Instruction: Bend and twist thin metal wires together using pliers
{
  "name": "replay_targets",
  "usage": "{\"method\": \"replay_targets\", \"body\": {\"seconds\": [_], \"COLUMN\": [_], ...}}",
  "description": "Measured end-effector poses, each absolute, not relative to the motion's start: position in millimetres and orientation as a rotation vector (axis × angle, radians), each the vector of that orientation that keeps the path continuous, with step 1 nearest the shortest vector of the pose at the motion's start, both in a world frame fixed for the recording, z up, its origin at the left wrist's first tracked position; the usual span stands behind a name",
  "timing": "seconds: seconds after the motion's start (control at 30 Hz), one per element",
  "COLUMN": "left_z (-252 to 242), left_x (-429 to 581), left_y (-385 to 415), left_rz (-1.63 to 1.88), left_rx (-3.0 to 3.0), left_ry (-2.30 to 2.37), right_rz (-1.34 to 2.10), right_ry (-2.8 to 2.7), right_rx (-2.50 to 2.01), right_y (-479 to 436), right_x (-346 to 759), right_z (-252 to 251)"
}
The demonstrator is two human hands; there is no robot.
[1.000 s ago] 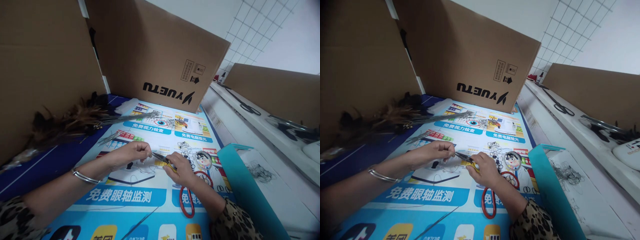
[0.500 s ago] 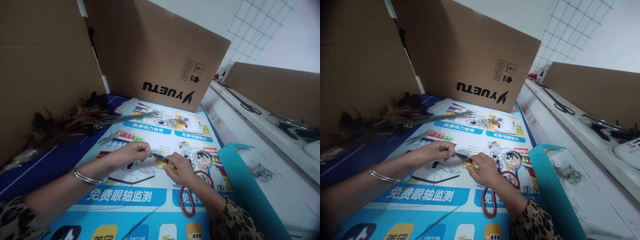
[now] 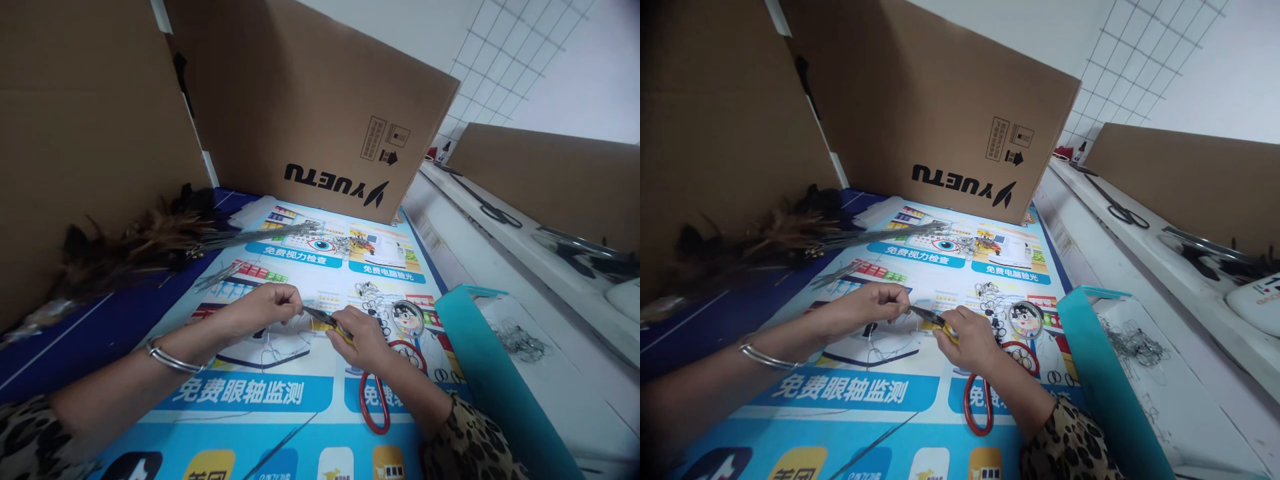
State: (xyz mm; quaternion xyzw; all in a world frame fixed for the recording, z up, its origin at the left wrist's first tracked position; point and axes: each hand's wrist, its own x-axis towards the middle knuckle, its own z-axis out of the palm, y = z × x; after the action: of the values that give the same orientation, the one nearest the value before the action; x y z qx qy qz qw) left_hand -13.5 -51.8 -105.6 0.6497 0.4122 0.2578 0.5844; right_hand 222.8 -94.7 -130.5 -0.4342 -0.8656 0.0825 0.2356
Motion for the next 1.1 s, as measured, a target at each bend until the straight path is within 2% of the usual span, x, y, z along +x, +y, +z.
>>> {"method": "replay_targets", "body": {"seconds": [0.63, 0.83, 1.1], "left_z": [-111.3, -110.8, -106.3], "left_x": [-10.0, -10.0, -8.1], "left_y": [-53.5, -53.9, -55.0], "left_rz": [0.73, 0.806, 0.885], "left_rx": [1.423, 1.385, 1.328], "left_ry": [0.997, 0.98, 0.989], "right_rz": [0.176, 0.257, 0.15], "right_ry": [-2.139, -2.161, -2.121], "right_rx": [-1.332, -1.355, -1.289], "right_y": [-96.5, -97.7, -101.6], "right_x": [221.3, 219.2, 218.2], "right_z": [-134.9, -137.0, -133.2]}}
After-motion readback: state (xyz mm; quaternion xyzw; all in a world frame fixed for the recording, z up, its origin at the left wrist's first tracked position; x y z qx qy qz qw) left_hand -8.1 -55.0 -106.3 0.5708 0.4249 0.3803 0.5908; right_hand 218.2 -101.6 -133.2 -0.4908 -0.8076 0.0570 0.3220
